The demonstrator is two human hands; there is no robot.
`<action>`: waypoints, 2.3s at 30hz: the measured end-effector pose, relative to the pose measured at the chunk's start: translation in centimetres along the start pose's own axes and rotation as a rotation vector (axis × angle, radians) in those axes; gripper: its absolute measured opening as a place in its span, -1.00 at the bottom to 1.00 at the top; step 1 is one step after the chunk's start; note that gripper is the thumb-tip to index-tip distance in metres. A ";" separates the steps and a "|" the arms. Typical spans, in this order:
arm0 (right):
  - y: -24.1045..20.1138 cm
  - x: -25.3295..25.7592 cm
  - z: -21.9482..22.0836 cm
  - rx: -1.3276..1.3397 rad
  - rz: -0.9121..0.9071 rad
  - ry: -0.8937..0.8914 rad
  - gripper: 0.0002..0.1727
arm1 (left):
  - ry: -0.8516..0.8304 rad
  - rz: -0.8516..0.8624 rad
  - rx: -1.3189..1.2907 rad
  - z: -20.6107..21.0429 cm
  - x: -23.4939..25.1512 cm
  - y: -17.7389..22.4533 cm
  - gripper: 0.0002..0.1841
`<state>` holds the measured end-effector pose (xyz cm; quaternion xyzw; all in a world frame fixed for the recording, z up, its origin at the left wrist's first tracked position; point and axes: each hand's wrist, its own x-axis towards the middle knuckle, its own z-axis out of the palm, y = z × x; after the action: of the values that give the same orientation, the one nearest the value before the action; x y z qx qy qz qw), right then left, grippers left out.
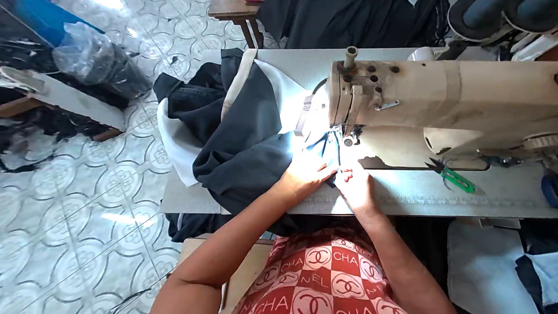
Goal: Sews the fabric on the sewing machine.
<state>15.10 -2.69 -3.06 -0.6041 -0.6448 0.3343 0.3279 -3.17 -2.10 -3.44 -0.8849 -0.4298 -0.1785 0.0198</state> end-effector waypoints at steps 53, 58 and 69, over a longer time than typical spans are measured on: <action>0.9 2.4 1.5 -0.446 -0.457 0.150 -0.72 | 0.026 -0.016 -0.076 0.1 1.8 -2.4 -0.71; 1.1 2.5 1.5 -0.441 -0.459 0.145 -0.72 | -0.004 -0.011 -0.021 -0.1 1.9 -2.0 -0.68; 1.1 4.8 1.7 -0.480 -0.353 0.038 -0.68 | 0.026 -0.098 -0.118 0.3 2.9 -3.3 -0.70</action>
<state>14.07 2.06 -4.84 -0.5490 -0.7942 0.0988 0.2408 -3.95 2.18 -3.20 -0.8599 -0.4612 -0.2160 -0.0355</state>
